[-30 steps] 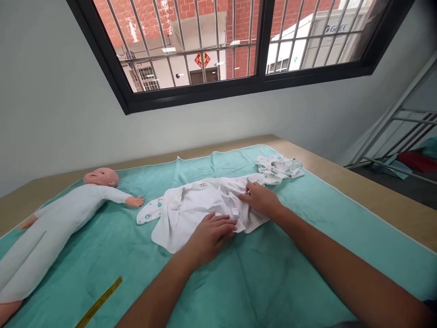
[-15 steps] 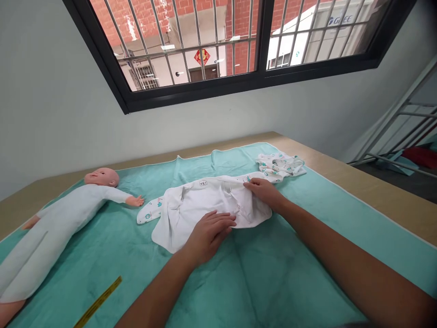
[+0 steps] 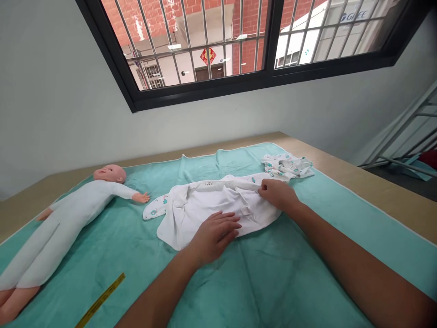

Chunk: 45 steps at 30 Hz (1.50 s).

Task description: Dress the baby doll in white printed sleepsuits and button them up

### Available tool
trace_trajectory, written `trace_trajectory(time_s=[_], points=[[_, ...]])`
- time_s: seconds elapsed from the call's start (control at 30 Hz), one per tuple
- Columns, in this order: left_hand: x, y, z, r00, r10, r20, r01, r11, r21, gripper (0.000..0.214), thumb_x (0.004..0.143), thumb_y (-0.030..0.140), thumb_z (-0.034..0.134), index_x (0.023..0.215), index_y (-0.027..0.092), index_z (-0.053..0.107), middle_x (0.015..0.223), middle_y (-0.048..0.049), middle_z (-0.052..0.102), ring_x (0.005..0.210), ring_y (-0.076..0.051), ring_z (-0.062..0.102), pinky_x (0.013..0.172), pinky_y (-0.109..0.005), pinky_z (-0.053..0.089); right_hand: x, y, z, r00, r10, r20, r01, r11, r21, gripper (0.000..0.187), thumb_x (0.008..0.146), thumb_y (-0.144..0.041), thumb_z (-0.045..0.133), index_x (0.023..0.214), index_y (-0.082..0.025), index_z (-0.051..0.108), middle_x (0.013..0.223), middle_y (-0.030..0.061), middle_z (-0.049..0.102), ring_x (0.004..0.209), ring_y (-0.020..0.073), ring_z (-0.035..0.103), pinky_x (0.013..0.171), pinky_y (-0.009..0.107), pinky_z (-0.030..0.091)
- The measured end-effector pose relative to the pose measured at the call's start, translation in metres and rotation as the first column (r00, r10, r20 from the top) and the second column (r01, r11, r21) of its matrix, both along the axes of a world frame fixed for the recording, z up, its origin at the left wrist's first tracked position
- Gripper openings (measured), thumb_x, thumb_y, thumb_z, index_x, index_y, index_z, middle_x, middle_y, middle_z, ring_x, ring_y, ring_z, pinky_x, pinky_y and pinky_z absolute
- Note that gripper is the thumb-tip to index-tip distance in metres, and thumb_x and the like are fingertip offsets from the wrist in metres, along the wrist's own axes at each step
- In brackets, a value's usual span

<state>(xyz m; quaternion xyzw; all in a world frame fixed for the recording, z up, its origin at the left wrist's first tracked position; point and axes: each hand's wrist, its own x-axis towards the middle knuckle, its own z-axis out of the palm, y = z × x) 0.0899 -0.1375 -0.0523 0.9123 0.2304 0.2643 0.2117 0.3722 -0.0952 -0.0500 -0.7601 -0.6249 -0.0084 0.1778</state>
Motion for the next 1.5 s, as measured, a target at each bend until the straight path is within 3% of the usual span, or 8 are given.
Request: trace_trajectory(time_s=[0.17,0.3,0.43,0.57,0.93,1.17,1.27,1.5], points=[[-0.018,0.021,-0.002,0.889,0.381,0.252,-0.412,0.908,0.080,0.020,0.094,0.026,0.048,0.104,0.023,0.065,0.114,-0.0056,0.070,0.112,-0.019,0.061,0.099,-0.039,0.048,-0.010,-0.003,0.002,0.979,0.158,0.127,-0.183,0.956,0.227,0.015,0.086,-0.024,0.049,0.081,-0.018,0.061,0.103,0.0102,0.063,0.096,0.0246,0.058,0.075,0.033,0.043],[-0.039,0.043,-0.011,0.782,0.616,0.091,-0.623,0.771,0.136,0.027,0.091,0.025,0.047,0.113,0.020,0.061,0.128,-0.0108,0.062,0.124,-0.025,0.053,0.104,-0.047,0.043,-0.029,-0.007,0.000,0.895,0.447,0.002,-0.430,0.860,0.275,0.025,0.092,-0.029,0.046,0.107,-0.019,0.063,0.126,0.0107,0.059,0.113,0.0254,0.056,0.094,0.038,0.044],[-0.048,0.049,-0.019,0.730,0.627,-0.273,-0.598,0.779,0.190,0.041,0.093,0.035,0.044,0.130,0.019,0.054,0.149,-0.0129,0.041,0.142,-0.032,0.028,0.111,-0.059,0.028,-0.048,-0.007,-0.016,0.764,0.637,-0.105,-0.633,0.771,0.067,0.050,0.092,-0.047,0.046,0.135,-0.022,0.052,0.147,0.0096,0.044,0.135,0.0285,0.039,0.112,0.045,0.030],[-0.050,0.043,-0.022,0.687,0.591,-0.424,-0.564,0.801,0.203,0.052,0.097,0.047,0.030,0.143,0.024,0.041,0.156,-0.0080,0.030,0.146,-0.029,0.019,0.114,-0.059,0.018,-0.053,-0.006,-0.024,0.753,0.649,-0.107,-0.657,0.751,-0.071,0.066,0.094,-0.059,0.033,0.147,-0.020,0.038,0.156,0.0080,0.026,0.145,0.0269,0.021,0.118,0.045,0.017],[-0.081,0.035,-0.025,0.747,0.544,-0.382,-0.521,0.836,0.172,0.053,0.097,0.049,0.031,0.141,0.023,0.045,0.155,-0.0073,0.033,0.145,-0.025,0.022,0.116,-0.052,0.020,-0.051,-0.009,-0.019,0.769,0.638,-0.036,-0.636,0.758,-0.146,0.068,0.095,-0.063,0.023,0.150,-0.024,0.032,0.158,0.0039,0.020,0.146,0.0251,0.016,0.118,0.045,0.014],[-0.115,0.021,-0.013,0.861,0.484,-0.154,-0.474,0.875,0.103,0.039,0.091,0.021,0.038,0.123,0.022,0.060,0.146,-0.0046,0.047,0.140,-0.019,0.034,0.116,-0.041,0.029,-0.053,-0.011,-0.017,0.771,0.637,0.008,-0.627,0.762,-0.162,0.063,0.096,-0.058,0.026,0.149,-0.025,0.034,0.158,0.0031,0.022,0.146,0.0243,0.017,0.118,0.045,0.015],[-0.161,0.022,0.004,0.765,0.642,0.051,-0.638,0.745,0.196,0.036,0.092,0.025,0.035,0.117,0.022,0.062,0.140,-0.0052,0.053,0.135,-0.018,0.042,0.114,-0.038,0.033,-0.054,-0.009,-0.016,0.772,0.635,0.023,-0.622,0.763,-0.178,0.064,0.095,-0.058,0.026,0.149,-0.025,0.034,0.158,0.0020,0.022,0.146,0.0247,0.016,0.118,0.045,0.015],[-0.303,0.017,0.019,0.180,0.984,0.001,-0.868,0.158,0.471,0.040,0.090,0.026,0.034,0.120,0.014,0.058,0.138,-0.0124,0.052,0.134,-0.028,0.040,0.110,-0.045,0.032,-0.049,-0.004,-0.026,0.800,0.601,0.001,-0.594,0.791,-0.147,0.056,0.092,-0.053,0.036,0.143,-0.030,0.043,0.154,0.0010,0.033,0.143,0.0282,0.027,0.116,0.049,0.024]])
